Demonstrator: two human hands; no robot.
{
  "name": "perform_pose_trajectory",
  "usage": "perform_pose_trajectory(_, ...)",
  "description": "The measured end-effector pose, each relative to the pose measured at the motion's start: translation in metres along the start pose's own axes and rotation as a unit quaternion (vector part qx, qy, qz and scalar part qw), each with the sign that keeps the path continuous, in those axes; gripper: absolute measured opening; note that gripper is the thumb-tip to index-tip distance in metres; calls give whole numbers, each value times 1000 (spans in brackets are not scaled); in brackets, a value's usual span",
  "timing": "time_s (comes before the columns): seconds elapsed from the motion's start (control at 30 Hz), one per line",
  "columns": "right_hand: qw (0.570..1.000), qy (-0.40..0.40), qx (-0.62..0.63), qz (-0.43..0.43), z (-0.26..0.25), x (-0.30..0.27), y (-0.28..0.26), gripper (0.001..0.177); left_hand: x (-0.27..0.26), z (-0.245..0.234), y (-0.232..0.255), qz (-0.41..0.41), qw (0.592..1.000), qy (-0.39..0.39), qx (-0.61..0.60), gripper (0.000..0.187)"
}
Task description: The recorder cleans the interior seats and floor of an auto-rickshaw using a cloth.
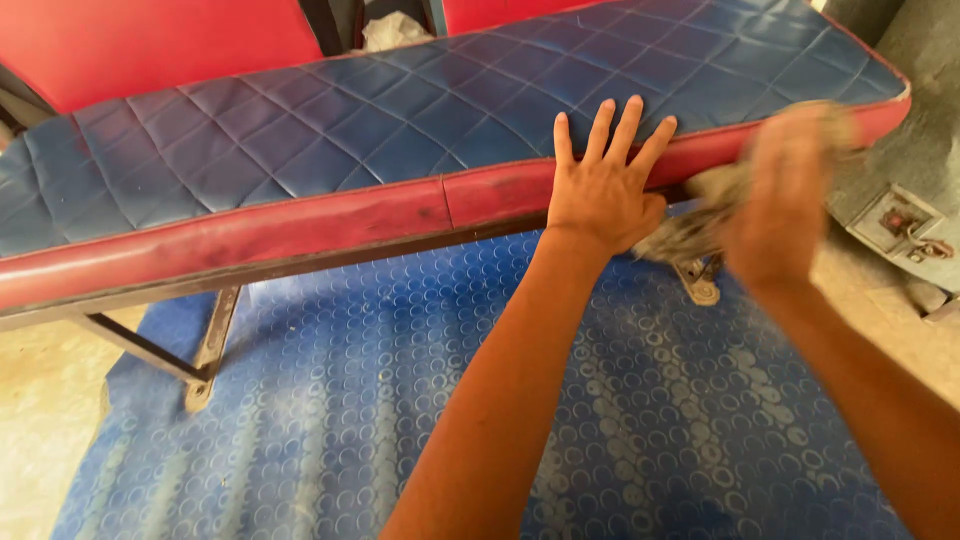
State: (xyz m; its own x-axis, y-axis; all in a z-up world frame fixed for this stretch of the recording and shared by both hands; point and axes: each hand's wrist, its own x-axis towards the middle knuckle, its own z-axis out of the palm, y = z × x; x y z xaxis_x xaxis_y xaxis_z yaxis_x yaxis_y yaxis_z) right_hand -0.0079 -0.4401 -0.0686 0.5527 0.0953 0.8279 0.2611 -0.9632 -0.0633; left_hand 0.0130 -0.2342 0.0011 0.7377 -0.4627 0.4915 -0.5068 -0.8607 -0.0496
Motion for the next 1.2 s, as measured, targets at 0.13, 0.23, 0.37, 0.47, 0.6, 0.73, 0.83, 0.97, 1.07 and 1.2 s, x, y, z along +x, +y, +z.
perform_pose_trajectory(0.13,982,16,9,189,75,-32,100,75,-3,0,-6,-8,1000,9,-7,83)
perform_pose_trajectory(0.23,972,56,68,218,77,-32,126,73,4,7,1,9,999,21,-28,86)
perform_pose_trajectory(0.37,949,105,125,270,131,-42,114,70,-7,11,0,-7,1000,28,-8,85)
perform_pose_trajectory(0.47,922,176,239,249,133,-31,14,74,0,13,1,-7,999,35,6,81)
perform_pose_trajectory(0.6,935,46,249,250,64,-12,-120,104,0,13,-1,-3,1000,22,14,69)
perform_pose_trajectory(0.73,977,-53,90,185,66,-30,-94,80,-3,13,4,-18,1000,12,8,66)
perform_pose_trajectory(0.83,975,-39,127,178,71,-40,-56,77,-21,25,5,-26,998,37,34,69)
perform_pose_trajectory(0.97,940,34,163,297,94,-35,-1,78,-36,50,11,25,991,99,90,75)
perform_pose_trajectory(1.07,927,57,159,334,114,-48,23,75,-49,58,9,49,983,94,150,75)
perform_pose_trajectory(1.2,919,107,142,351,137,-52,31,69,-52,58,0,98,961,69,249,71)
